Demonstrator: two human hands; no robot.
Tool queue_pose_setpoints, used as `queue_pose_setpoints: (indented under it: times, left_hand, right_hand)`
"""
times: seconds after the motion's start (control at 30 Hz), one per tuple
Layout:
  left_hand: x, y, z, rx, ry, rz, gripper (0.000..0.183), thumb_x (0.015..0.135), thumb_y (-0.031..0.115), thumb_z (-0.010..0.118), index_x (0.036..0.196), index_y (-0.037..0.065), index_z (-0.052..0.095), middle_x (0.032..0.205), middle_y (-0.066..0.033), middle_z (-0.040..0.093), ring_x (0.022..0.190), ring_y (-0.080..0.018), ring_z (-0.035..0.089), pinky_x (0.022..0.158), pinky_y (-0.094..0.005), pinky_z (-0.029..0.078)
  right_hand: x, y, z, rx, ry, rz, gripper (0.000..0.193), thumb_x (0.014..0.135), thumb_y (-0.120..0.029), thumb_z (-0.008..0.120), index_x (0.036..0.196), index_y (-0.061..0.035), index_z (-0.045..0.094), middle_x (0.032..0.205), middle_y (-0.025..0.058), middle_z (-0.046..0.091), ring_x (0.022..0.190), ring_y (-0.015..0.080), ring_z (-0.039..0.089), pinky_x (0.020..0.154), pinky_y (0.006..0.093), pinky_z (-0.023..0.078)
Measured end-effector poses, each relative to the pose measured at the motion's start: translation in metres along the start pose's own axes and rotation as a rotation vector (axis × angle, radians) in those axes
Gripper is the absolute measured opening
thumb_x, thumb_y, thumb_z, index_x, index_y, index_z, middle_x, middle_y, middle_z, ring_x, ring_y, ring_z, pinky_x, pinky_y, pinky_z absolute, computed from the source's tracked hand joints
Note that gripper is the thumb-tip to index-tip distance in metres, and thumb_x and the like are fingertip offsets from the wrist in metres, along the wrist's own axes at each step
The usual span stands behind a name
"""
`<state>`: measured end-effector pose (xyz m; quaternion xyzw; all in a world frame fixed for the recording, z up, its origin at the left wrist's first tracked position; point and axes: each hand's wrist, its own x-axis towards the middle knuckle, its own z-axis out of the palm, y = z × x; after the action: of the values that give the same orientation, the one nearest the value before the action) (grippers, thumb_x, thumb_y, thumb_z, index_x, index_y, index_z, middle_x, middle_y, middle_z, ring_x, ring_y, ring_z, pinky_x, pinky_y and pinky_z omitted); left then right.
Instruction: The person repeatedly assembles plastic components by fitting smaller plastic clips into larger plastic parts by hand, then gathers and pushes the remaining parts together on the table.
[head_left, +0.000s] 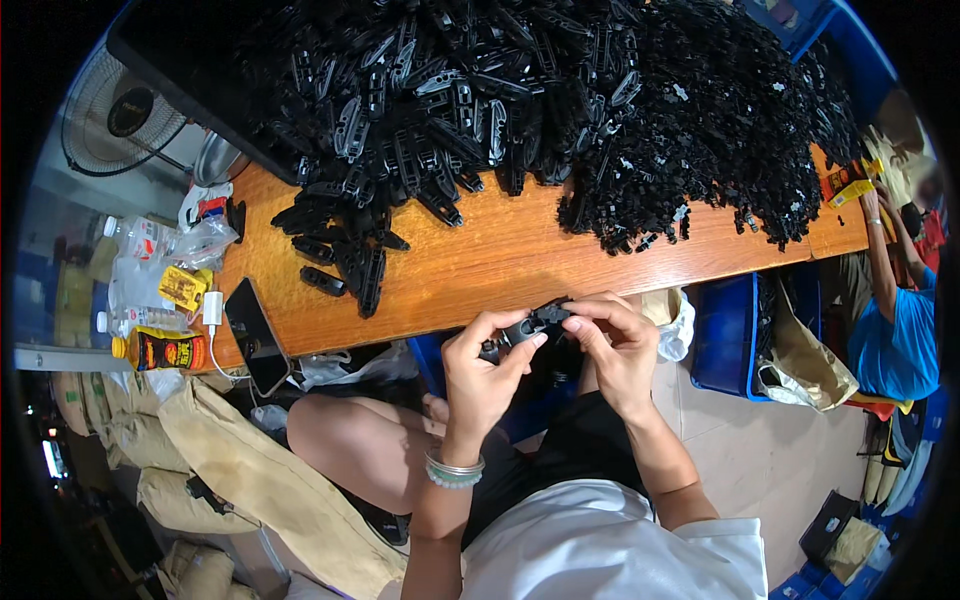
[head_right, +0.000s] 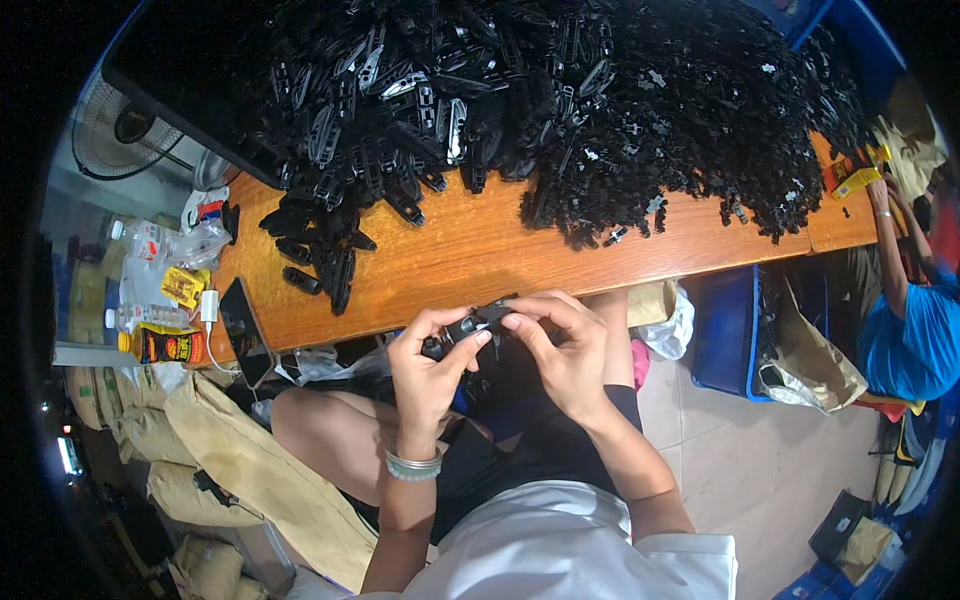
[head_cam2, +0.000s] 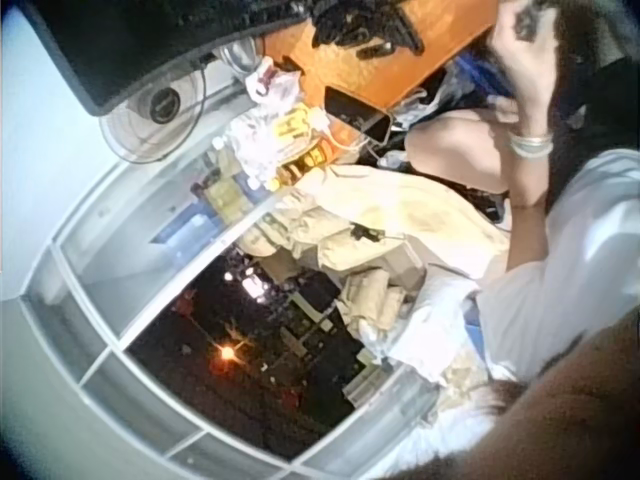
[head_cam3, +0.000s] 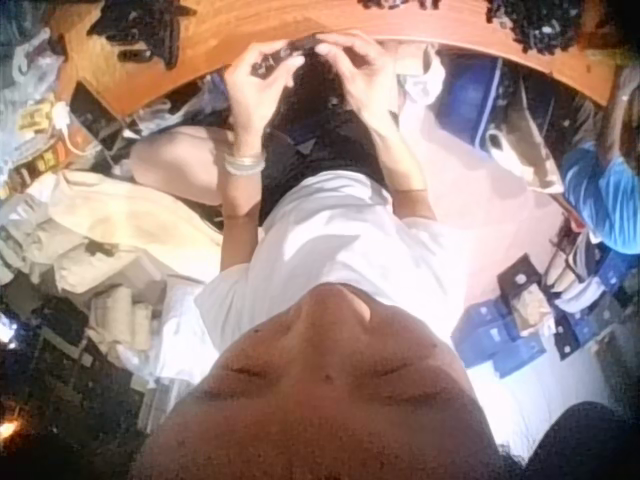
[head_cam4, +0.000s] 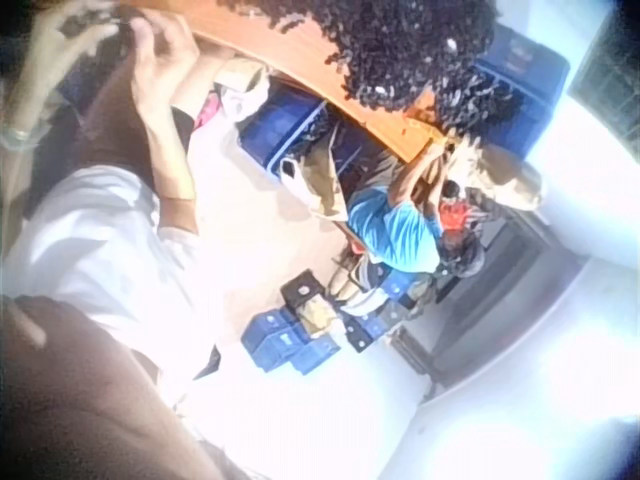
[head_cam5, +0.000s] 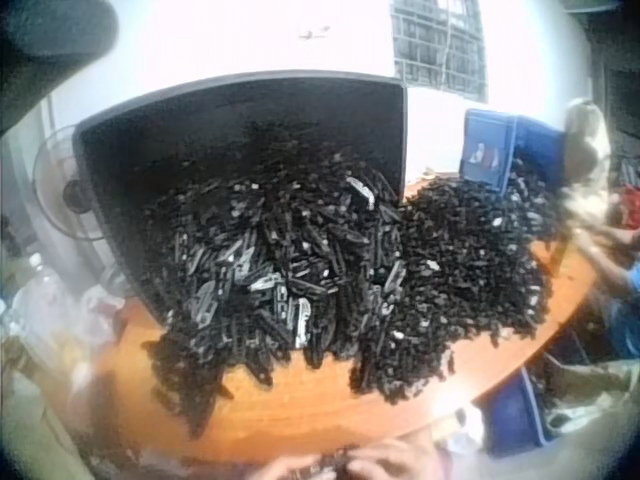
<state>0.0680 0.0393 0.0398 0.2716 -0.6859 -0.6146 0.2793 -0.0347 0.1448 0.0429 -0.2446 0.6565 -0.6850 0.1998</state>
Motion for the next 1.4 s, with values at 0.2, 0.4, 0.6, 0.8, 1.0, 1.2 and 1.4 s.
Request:
queue_pose_setpoints:
  times: [0.2,0.4,0.6,0.8,1.0,1.2,1.4]
  left_hand:
    - [-0.015,-0.009,0.007,-0.139,0.056,0.019,0.021,0.078,-0.005,0.067,0.098,-0.006,0.059,0.069,-0.0050,0.061,0.053,-0.0072,0.057,0.047,-0.0190,0.042]
    - [-0.015,-0.004,-0.004,-0.188,-0.063,-0.112,0.021,0.080,-0.003,0.065,0.100,-0.005,0.059,0.070,-0.0060,0.062,0.053,-0.0092,0.059,0.050,-0.0192,0.043]
    - [-0.011,-0.003,-0.007,-0.204,-0.118,-0.268,0.020,0.081,-0.001,0.065,0.099,-0.004,0.058,0.073,-0.0056,0.063,0.051,-0.0054,0.055,0.049,-0.0168,0.041]
    - [-0.007,-0.005,0.000,-0.036,-0.009,0.016,0.016,0.082,0.000,0.062,0.097,-0.001,0.058,0.059,-0.0014,0.056,0.048,-0.0038,0.047,0.043,-0.0169,0.035]
    - [-0.012,-0.007,-0.007,-0.094,-0.132,-0.137,0.021,0.080,0.000,0.063,0.101,-0.003,0.062,0.070,-0.0047,0.062,0.049,-0.0065,0.054,0.045,-0.0195,0.040]
    - [-0.012,-0.028,-0.019,0.318,-0.179,0.108,0.023,0.074,0.003,0.069,0.096,-0.001,0.064,0.091,-0.0135,0.064,0.078,-0.0234,0.062,0.071,-0.0304,0.049]
    - [0.037,-0.009,0.018,0.452,-0.017,0.402,0.015,0.076,0.002,0.067,0.090,-0.004,0.063,0.096,-0.0163,0.062,0.084,-0.0319,0.060,0.074,-0.0353,0.048]
  right_hand:
    - [0.000,0.005,-0.001,-0.138,-0.043,-0.140,0.015,0.075,0.001,0.067,0.090,0.0002,0.069,0.081,0.0071,0.061,0.079,0.0179,0.059,0.070,0.0276,0.046]
    - [0.004,0.007,-0.008,-0.289,-0.120,-0.304,0.015,0.071,-0.001,0.070,0.086,-0.0018,0.070,0.083,0.0060,0.058,0.079,0.0182,0.049,0.068,0.0286,0.040]
    - [0.005,0.009,-0.011,-0.500,-0.137,-0.569,0.016,0.072,-0.002,0.070,0.088,-0.0010,0.069,0.083,0.0078,0.058,0.078,0.0207,0.051,0.071,0.0283,0.042]
    - [0.001,0.013,-0.010,-0.240,-0.247,-0.116,0.027,0.074,-0.003,0.070,0.100,0.0000,0.065,0.089,0.0103,0.061,0.078,0.0189,0.057,0.069,0.0276,0.045]
    - [0.003,0.020,-0.019,-0.182,-0.303,-0.130,0.023,0.076,-0.002,0.068,0.098,0.0026,0.065,0.085,0.0125,0.063,0.074,0.0212,0.059,0.066,0.0286,0.046]
    - [0.003,0.031,-0.034,-0.339,-0.390,-0.222,0.021,0.076,0.006,0.061,0.097,0.0038,0.064,0.095,0.0156,0.064,0.089,0.0282,0.062,0.074,0.0347,0.050]
    - [0.052,0.042,-0.057,-0.864,0.207,-0.533,0.039,0.069,0.007,0.060,0.106,-0.0042,0.062,0.104,0.0144,0.056,0.088,0.0297,0.054,0.076,0.0363,0.045]
